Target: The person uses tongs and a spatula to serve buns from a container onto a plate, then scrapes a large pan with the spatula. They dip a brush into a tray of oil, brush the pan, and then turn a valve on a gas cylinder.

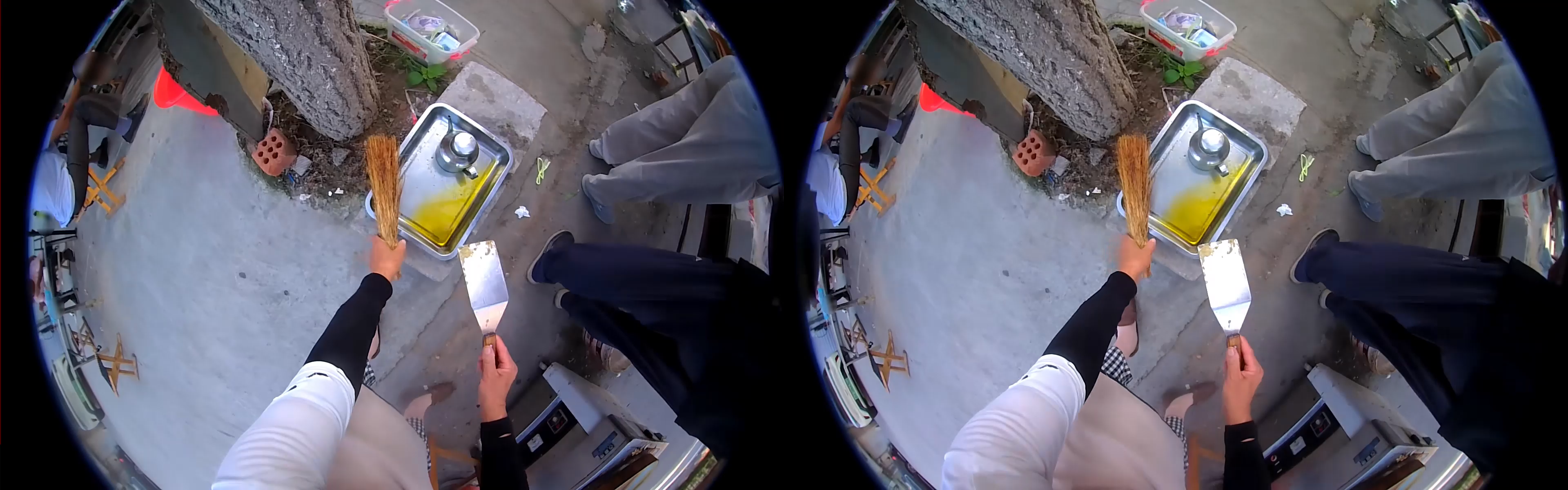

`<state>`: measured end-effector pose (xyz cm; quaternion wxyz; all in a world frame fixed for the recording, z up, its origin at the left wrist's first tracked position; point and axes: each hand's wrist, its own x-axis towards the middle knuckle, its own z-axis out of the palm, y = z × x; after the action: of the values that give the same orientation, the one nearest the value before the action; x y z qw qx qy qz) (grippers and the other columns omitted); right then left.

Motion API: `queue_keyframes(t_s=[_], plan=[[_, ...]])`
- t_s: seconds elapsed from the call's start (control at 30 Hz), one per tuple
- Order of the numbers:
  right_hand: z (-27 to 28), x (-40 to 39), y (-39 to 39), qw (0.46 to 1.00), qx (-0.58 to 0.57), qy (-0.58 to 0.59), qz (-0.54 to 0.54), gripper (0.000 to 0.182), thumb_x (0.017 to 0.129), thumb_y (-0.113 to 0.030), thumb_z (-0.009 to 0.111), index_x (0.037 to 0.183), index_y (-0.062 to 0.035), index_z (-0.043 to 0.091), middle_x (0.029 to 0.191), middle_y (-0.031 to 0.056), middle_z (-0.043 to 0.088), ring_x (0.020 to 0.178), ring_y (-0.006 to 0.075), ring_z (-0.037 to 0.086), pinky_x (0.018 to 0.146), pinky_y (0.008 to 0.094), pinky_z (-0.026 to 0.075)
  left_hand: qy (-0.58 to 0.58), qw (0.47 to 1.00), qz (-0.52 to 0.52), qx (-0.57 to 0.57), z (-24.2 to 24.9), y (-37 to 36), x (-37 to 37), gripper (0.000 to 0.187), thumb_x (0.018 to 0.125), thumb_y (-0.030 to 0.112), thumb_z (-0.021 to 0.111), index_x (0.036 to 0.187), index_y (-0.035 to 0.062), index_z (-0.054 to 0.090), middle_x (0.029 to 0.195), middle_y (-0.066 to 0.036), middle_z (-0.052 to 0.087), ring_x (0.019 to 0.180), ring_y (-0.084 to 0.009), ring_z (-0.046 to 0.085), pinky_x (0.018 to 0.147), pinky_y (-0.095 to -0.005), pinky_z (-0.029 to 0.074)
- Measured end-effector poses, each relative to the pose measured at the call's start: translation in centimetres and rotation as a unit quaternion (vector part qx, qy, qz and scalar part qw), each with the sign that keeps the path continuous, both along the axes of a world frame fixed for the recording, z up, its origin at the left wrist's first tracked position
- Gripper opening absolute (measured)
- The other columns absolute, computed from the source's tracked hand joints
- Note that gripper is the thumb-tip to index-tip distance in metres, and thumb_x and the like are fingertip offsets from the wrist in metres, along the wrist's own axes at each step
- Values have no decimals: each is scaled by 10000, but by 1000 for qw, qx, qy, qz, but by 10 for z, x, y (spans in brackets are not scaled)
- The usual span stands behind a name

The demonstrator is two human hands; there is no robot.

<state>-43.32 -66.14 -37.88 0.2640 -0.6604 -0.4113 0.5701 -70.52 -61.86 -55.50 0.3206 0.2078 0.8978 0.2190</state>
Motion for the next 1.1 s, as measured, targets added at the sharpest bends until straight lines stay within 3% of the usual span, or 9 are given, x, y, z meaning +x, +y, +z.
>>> queue_keyframes(t_s=[0.2, 0.27, 0.37, 0.7, 0.77, 0.8, 0.83, 0.87, 1.1], plan=[[-11, -67, 82, 980, 75, -93, 156, 280, 866, -162, 607, 1116, -40, 629, 816, 53, 634, 674, 131, 592, 609, 258, 455, -37, 986, 15, 163, 101, -54, -35, 575, 810, 250, 637, 1274, 21, 385, 1021, -259, 599, 940, -445, 579, 775, -460, 473], [3, -101, 106, 943, 172, -159, 239, 275, 831, -197, 636, 1075, -71, 649, 925, 126, 669, 829, 248, 654, 730, 319, 482, -21, 965, -79, 250, 154, -81, -55, 673, 823, 230, 626, 1384, 65, 293, 1089, -242, 592, 971, -434, 577, 792, -446, 481], [1, -141, 133, 910, 251, -128, 304, 267, 823, -182, 638, 1066, -74, 652, 908, 125, 668, 813, 269, 650, 713, 331, 488, 6, 952, -242, 186, 193, -110, -88, 709, 836, 238, 618, 1427, 117, 246, 1089, -210, 599, 946, -406, 594, 778, -438, 493], [17, -187, 168, 904, 252, -163, 306, 244, 858, -219, 601, 1032, -57, 657, 836, 137, 655, 750, 264, 644, 680, 338, 486, 69, 964, -251, -49, 134, -55, -203, 695, 850, 301, 570, 1441, 189, 223, 884, -230, 627, 806, -403, 612, 669, -484, 485], [12, -195, 175, 905, 250, -128, 319, 277, 914, -287, 534, 1029, -57, 637, 717, 97, 612, 555, 191, 571, 529, 296, 447, 9, 994, -111, 21, 144, -65, -187, 691, 858, 256, 565, 1440, 170, 203, 921, -249, 625, 843, -422, 605, 677, -485, 476], [18, -203, 176, 958, 4, -10, 287, 296, 932, -318, 504, 1039, -65, 614, 662, 45, 538, 492, 138, 478, 464, 263, 380, -1, 994, -96, 52, 155, -73, -175, 699, 857, 254, 568, 1444, 165, 198, 952, -251, 624, 853, -425, 605, 678, -489, 475], [25, -211, 176, 936, -244, 108, 231, 316, 949, -349, 475, 1050, -72, 591, 608, -7, 463, 430, 86, 385, 399, 230, 312, -11, 993, -82, 82, 166, -81, -159, 708, 857, 253, 571, 1447, 160, 193, 982, -253, 623, 864, -429, 605, 678, -493, 473], [32, -220, 173, 917, -304, 141, 216, 331, 977, -378, 404, 1078, -91, 534, 607, -77, 314, 432, 23, 241, 373, 186, 188, 16, 987, -95, 125, 173, -88, -144, 717, 846, 257, 588, 1447, 169, 209, 945, -222, 625, 803, -411, 611, 653, -489, 480], [62, -225, 152, 778, -524, 296, 183, 362, 994, -391, 345, 1091, -88, 517, 596, -70, 309, 430, 27, 227, 357, 178, 203, 132, 961, -226, 89, 166, -90, -122, 721, 824, 286, 622, 1445, 216, 261, 725, -113, 533, 628, -334, 596, 543, -421, 502]])
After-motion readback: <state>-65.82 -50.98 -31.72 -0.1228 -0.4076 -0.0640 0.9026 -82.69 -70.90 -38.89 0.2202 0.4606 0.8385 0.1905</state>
